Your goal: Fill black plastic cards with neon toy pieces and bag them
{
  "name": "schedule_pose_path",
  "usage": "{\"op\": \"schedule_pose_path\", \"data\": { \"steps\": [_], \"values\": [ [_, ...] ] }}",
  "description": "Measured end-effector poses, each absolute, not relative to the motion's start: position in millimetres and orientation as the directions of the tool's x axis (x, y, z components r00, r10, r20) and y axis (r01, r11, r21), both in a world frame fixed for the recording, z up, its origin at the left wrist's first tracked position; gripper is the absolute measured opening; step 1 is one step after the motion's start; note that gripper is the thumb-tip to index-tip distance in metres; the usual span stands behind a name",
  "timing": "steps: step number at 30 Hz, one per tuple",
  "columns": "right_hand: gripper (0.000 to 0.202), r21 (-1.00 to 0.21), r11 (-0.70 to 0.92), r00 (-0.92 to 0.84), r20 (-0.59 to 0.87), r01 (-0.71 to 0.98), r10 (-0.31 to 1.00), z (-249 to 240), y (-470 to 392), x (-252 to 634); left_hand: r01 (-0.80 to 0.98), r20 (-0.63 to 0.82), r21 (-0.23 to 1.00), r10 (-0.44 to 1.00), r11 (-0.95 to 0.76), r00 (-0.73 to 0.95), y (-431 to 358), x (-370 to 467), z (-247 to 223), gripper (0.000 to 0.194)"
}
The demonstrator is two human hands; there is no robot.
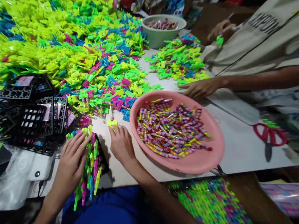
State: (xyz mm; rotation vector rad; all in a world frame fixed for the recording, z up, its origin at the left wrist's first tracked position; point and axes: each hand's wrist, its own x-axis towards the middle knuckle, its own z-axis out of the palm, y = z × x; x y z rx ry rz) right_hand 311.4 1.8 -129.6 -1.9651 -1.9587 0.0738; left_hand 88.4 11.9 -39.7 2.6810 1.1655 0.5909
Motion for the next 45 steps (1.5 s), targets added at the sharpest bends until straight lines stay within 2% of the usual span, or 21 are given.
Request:
{"op": "schedule_pose_path", "data": {
  "steps": [3,6,8,10,13,16,18,20,22,24,26,33,39,42,45],
  "values": [
    [0.060,-0.330,0.144,-0.061,0.249,0.933,0.966,-128.3,-9.1,317.2,0.642,0.260,0.315,0.714,-0.699,0.650,8.3,79.3,-33.9,0.061],
    [0.064,-0.275,0.210,-0.143,0.243,0.938,0.959,-126.7,-1.6,330.8,0.632,0.240,0.342,0.714,-0.696,0.657,6.1,73.9,-28.9,0.060],
    [0.060,-0.257,0.214,-0.164,0.203,0.942,0.965,-125.7,5.8,337.7,0.627,0.230,0.357,0.716,-0.693,0.659,5.5,72.4,-27.0,0.058],
    [0.051,-0.292,0.187,-0.138,0.180,0.938,0.974,-124.6,8.1,340.7,0.625,0.222,0.368,0.718,-0.688,0.660,5.0,72.5,-26.1,0.055],
    [0.035,-0.431,0.136,-0.044,0.218,0.892,0.975,-124.8,-3.4,337.9,0.628,0.215,0.383,0.726,-0.678,0.653,4.4,75.9,-24.8,0.053],
    [0.023,-0.626,0.062,0.139,0.268,0.777,0.953,-129.3,-29.2,325.7,0.641,0.206,0.394,0.743,-0.659,0.636,4.5,82.0,-22.6,0.052],
    [0.018,-0.759,0.004,0.248,0.218,0.651,0.944,-132.7,-48.6,312.7,0.652,0.200,0.394,0.752,-0.648,0.628,5.4,85.9,-21.1,0.052],
    [0.015,-0.858,-0.044,0.282,0.120,0.512,0.952,-134.3,-64.4,297.3,0.655,0.189,0.389,0.752,-0.648,0.632,6.6,88.8,-20.0,0.051],
    [0.014,-0.921,-0.069,0.276,0.043,0.384,0.960,-134.3,-74.2,282.2,0.656,0.177,0.387,0.751,-0.648,0.637,7.9,90.4,-19.4,0.052],
    [0.015,-0.950,-0.056,0.269,0.031,0.309,0.963,-134.3,-78.4,270.4,0.660,0.168,0.392,0.755,-0.641,0.634,8.7,91.2,-19.1,0.053],
    [0.023,-0.956,-0.013,0.245,0.062,0.292,0.968,-135.6,-79.8,263.7,0.666,0.162,0.398,0.763,-0.631,0.626,8.9,91.6,-19.0,0.054],
    [0.054,-0.913,0.115,0.046,0.145,0.391,0.988,-142.8,-85.8,268.9,0.676,0.130,0.416,0.775,-0.608,0.618,7.5,92.1,-18.9,0.055],
    [0.040,-0.744,0.271,-0.066,0.293,0.610,0.954,-143.1,-77.9,266.8,0.665,0.126,0.437,0.773,-0.606,0.622,7.9,93.1,-18.7,0.053],
    [0.038,-0.698,0.326,-0.100,0.346,0.638,0.933,-144.5,-74.7,264.1,0.653,0.142,0.451,0.771,-0.609,0.621,8.2,92.6,-19.5,0.053],
    [0.041,-0.706,0.343,-0.097,0.365,0.620,0.926,-144.2,-72.2,265.3,0.649,0.154,0.451,0.770,-0.613,0.620,8.2,91.6,-21.1,0.052]
  ]
}}
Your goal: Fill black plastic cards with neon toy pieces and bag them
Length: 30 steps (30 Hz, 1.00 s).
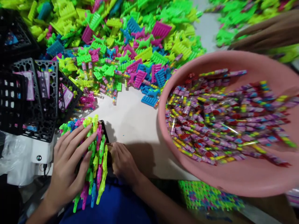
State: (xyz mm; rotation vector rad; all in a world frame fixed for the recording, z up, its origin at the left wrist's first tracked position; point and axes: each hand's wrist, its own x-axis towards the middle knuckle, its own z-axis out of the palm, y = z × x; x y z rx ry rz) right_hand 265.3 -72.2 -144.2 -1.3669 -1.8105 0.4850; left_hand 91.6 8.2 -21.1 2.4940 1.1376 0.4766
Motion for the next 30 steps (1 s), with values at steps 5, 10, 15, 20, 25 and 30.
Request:
{"op": "schedule_pose_path", "data": {
  "steps": [5,10,15,20,25,30],
  "values": [
    [0.031,-0.846,0.317,-0.273,0.213,0.428,0.938,-128.3,-52.2,287.4,0.635,0.191,0.443,0.759,-0.633,0.623,7.9,89.3,-24.5,0.052],
    [0.037,-0.780,0.230,-0.095,0.216,0.581,0.972,-114.9,8.6,316.4,0.633,0.222,0.428,0.753,-0.646,0.619,7.7,88.4,-27.5,0.052],
    [0.047,-0.493,0.080,0.058,0.258,0.867,0.965,-121.1,71.3,314.1,0.645,0.228,0.416,0.760,-0.641,0.608,7.3,88.5,-28.4,0.053],
    [0.017,-0.275,-0.085,0.161,0.265,0.958,0.951,-119.7,56.2,300.9,0.643,0.230,0.419,0.760,-0.642,0.608,6.4,87.3,-27.4,0.053],
    [0.014,-0.174,-0.113,0.151,0.220,0.978,0.964,-113.0,0.0,311.6,0.629,0.240,0.433,0.755,-0.646,0.610,7.8,88.6,-27.5,0.052],
    [0.023,-0.261,-0.091,0.147,0.202,0.961,0.968,-119.2,-39.8,323.4,0.623,0.246,0.437,0.753,-0.649,0.610,9.9,89.8,-27.7,0.050]
  ]
}}
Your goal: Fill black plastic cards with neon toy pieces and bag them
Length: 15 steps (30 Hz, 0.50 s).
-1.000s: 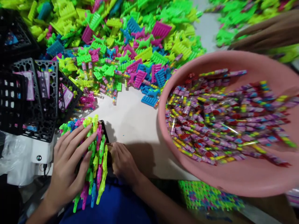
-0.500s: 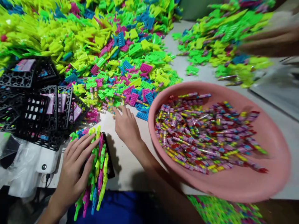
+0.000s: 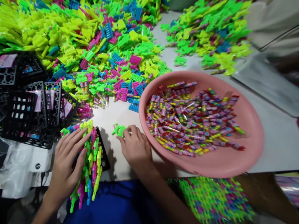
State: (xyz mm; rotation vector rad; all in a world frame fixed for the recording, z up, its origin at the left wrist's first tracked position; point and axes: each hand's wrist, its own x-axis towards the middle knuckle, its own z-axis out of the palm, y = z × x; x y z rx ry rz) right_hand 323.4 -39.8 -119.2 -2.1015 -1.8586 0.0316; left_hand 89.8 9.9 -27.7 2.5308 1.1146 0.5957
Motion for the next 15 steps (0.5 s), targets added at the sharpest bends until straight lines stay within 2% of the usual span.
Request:
{"op": "schedule_pose_path", "data": {
  "steps": [3,7,9,11,13,15],
  "values": [
    [0.017,-0.309,-0.075,0.143,0.204,0.948,0.969,-126.8,-54.7,328.7,0.624,0.248,0.429,0.749,-0.653,0.614,9.8,89.3,-26.8,0.049],
    [0.038,-0.346,-0.144,0.212,0.168,0.927,0.963,-136.2,-71.4,339.9,0.629,0.237,0.426,0.751,-0.650,0.616,8.7,89.7,-25.9,0.048],
    [0.040,-0.434,-0.202,0.270,0.101,0.878,0.957,-138.6,-77.9,343.7,0.630,0.236,0.431,0.755,-0.646,0.612,8.3,90.4,-26.0,0.047],
    [0.040,-0.629,-0.261,0.326,-0.012,0.733,0.945,-137.5,-82.6,341.5,0.633,0.232,0.436,0.760,-0.639,0.607,8.2,91.2,-26.2,0.047],
    [0.035,-0.830,-0.308,0.296,-0.182,0.466,0.938,-133.4,-86.4,330.9,0.639,0.224,0.439,0.766,-0.631,0.603,8.3,91.9,-26.2,0.047],
    [0.032,-0.911,-0.367,0.193,-0.332,0.188,0.923,-129.3,-90.7,312.9,0.642,0.220,0.439,0.768,-0.629,0.602,8.6,92.4,-25.8,0.047]
  ]
}}
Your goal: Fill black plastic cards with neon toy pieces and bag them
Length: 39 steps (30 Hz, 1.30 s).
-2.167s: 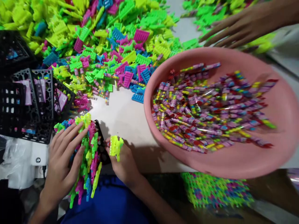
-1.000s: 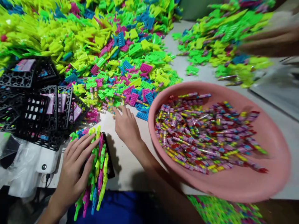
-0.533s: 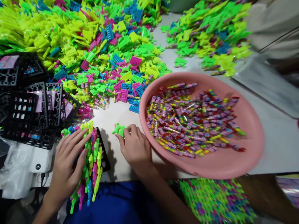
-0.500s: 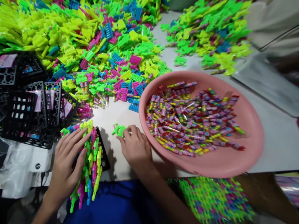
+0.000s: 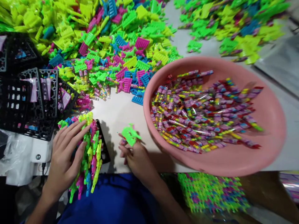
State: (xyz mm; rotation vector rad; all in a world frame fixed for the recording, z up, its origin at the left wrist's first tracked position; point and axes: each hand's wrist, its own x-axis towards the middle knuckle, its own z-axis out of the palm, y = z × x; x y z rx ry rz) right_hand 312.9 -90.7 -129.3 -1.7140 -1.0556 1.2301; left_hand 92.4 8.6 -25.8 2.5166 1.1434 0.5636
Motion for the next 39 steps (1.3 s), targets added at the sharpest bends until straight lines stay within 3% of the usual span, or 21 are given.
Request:
{"op": "schedule_pose_path", "data": {
  "steps": [3,6,8,13,17,21,24,27,29,33,37,39],
  "values": [
    [0.024,-0.935,-0.352,0.176,-0.341,0.034,0.923,-130.8,-99.6,280.8,0.642,0.219,0.435,0.766,-0.631,0.605,8.8,92.7,-24.7,0.048],
    [0.010,-0.971,-0.206,0.268,-0.168,0.120,0.949,-140.4,-107.8,259.0,0.646,0.213,0.431,0.766,-0.630,0.606,8.2,92.6,-23.6,0.048],
    [0.013,-0.977,-0.128,0.278,-0.076,0.172,0.958,-143.9,-110.2,255.4,0.647,0.206,0.430,0.766,-0.630,0.609,7.8,92.6,-23.1,0.048],
    [0.021,-0.962,0.014,0.082,0.037,0.272,0.996,-129.4,-106.1,270.3,0.645,0.200,0.432,0.764,-0.630,0.613,7.7,92.9,-22.4,0.046],
    [0.017,-0.893,0.068,0.003,0.077,0.445,0.997,-118.6,-101.7,273.6,0.640,0.200,0.435,0.761,-0.633,0.617,7.7,93.6,-23.0,0.044],
    [0.022,-0.719,0.166,-0.078,0.154,0.675,0.985,-122.9,-100.7,264.8,0.638,0.197,0.440,0.762,-0.631,0.617,7.5,94.3,-24.1,0.045],
    [0.026,-0.657,0.225,-0.121,0.201,0.720,0.972,-128.2,-101.8,260.9,0.639,0.201,0.442,0.763,-0.630,0.614,7.3,94.1,-24.6,0.045],
    [0.031,-0.687,0.232,-0.137,0.192,0.689,0.972,-130.3,-100.3,267.4,0.636,0.216,0.444,0.764,-0.631,0.608,6.8,93.2,-25.3,0.045],
    [0.036,-0.770,0.210,-0.190,0.118,0.603,0.975,-128.7,-93.7,279.0,0.634,0.224,0.447,0.765,-0.631,0.604,6.5,92.5,-25.9,0.045],
    [0.026,-0.897,0.100,-0.298,-0.036,0.430,0.954,-118.0,-58.2,307.7,0.629,0.232,0.455,0.766,-0.630,0.600,6.2,90.9,-27.5,0.047],
    [0.041,-0.771,0.066,-0.017,0.072,0.633,0.997,-109.6,3.9,315.4,0.633,0.238,0.455,0.771,-0.626,0.590,6.6,89.8,-28.5,0.049],
    [0.053,-0.661,0.034,0.020,0.074,0.750,0.997,-110.5,36.7,308.6,0.634,0.245,0.450,0.770,-0.628,0.589,6.8,89.4,-28.7,0.050]
  ]
}}
